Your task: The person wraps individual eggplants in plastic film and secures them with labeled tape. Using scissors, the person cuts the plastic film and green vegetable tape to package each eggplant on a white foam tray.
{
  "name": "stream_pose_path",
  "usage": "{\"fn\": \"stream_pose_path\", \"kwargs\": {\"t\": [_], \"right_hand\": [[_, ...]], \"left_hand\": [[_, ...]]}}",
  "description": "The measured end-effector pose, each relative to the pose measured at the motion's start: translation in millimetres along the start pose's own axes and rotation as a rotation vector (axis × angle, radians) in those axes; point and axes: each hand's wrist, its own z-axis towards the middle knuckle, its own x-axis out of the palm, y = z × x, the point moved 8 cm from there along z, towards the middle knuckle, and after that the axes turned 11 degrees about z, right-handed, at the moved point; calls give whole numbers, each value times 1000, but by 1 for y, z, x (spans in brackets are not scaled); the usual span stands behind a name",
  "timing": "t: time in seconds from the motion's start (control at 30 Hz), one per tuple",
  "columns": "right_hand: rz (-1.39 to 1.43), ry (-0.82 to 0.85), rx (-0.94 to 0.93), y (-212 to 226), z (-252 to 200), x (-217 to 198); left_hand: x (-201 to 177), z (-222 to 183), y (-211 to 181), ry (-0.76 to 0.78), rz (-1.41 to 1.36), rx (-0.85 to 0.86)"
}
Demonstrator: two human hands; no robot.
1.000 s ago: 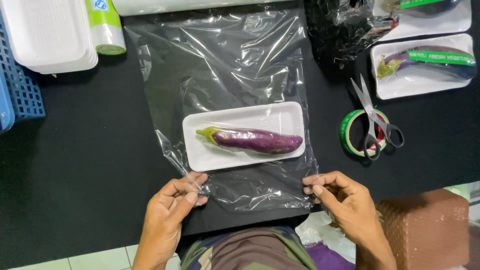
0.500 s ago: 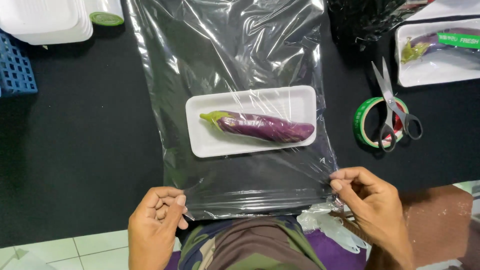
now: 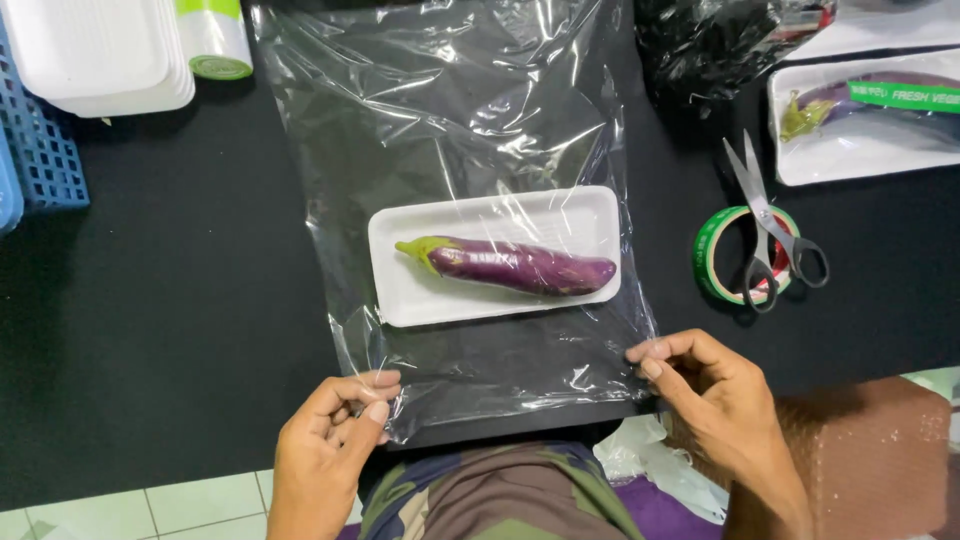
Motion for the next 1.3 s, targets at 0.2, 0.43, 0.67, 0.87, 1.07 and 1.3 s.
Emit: {"fn": "stream_pose_path", "kwargs": {"t": [0.2,0.43,0.67,0.87,1.07,1.3], "right_hand": [[325,-19,-114,34,13,25],[290,-23,-186,50,22,32],[294,-56,-137,50,24,16],[302,-164,-278,42,-15,-19],[147,-266,-88,13,-33,-23],[-102,-211,102,-18,-27,-4]], "left_hand": [[15,10,-43,-6,-128,206],[18,26,-41,-35,-184,216],[1,22,-56,-23,-89,170],[-23,-18,-20,-163,-146,-16],[-27,-26,17,-188,-40,-163],[-21,-22,24,-184,109,-371]]}}
